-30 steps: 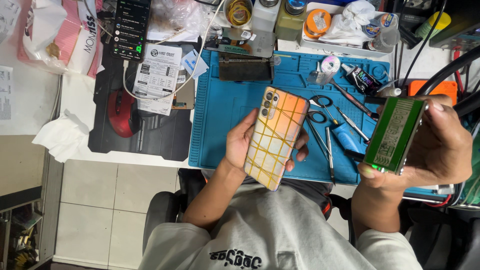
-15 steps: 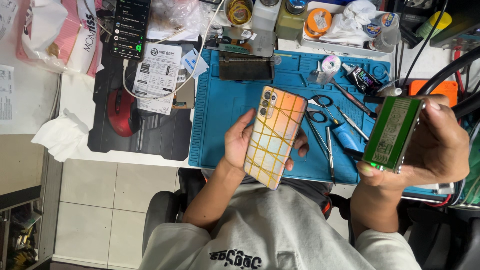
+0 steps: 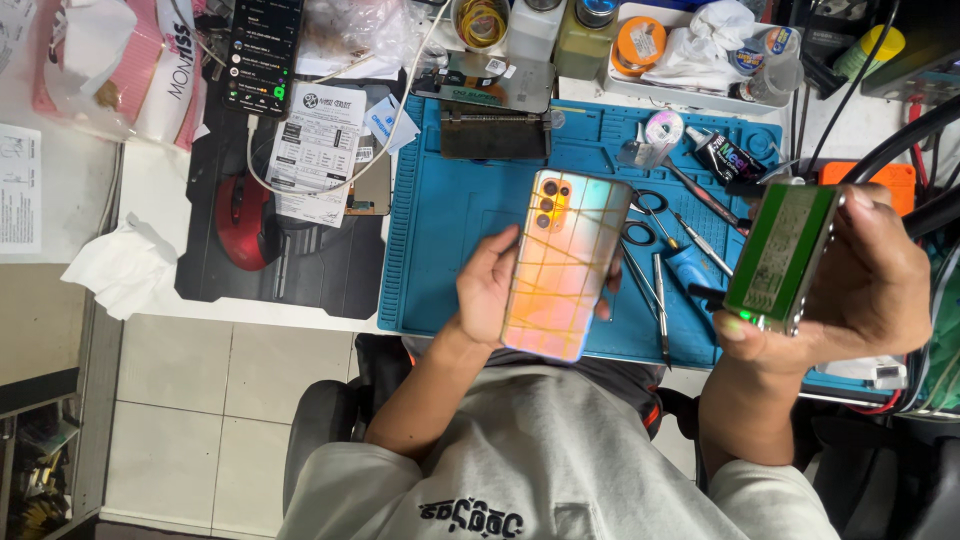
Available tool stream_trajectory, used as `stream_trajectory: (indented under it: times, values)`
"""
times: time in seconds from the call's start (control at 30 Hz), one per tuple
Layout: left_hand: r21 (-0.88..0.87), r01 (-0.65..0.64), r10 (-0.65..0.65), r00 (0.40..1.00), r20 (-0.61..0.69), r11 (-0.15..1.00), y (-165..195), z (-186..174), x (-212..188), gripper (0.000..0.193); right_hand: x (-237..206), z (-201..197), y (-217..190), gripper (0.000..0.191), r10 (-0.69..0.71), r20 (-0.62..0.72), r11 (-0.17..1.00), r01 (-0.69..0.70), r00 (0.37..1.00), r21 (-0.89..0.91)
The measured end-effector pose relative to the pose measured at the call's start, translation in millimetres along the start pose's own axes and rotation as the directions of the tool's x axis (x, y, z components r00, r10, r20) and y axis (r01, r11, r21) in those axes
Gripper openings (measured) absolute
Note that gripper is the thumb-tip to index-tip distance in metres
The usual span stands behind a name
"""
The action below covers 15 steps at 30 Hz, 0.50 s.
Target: The person holds a smartphone in one hand and repeatedly presses a small cooling fan against the phone's back, repositioning the fan and turning the phone over between presses. At the end the person wipes the phone with a tissue.
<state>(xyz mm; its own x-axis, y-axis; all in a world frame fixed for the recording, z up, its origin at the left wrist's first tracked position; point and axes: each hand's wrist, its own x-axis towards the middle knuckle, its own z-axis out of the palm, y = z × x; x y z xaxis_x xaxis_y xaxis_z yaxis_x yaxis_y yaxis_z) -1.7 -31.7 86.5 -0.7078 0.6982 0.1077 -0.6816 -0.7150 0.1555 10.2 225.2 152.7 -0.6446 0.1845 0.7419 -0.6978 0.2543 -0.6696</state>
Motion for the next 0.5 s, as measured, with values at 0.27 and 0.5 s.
stream_trajectory:
  times: [0.27,0.5]
  values:
    - [0.422,-0.242,0.34,0.924,-0.175,0.874,-17,5,6,0.061,2,11,0,0.094,0.017,-0.02,1.0,-0.017,1.0,-0.005]
    - [0.464,-0.19,0.314,0.926,-0.207,0.865,-12,7,6,0.061,2,13,0,0.094,0.026,-0.027,0.999,-0.027,0.999,-0.031]
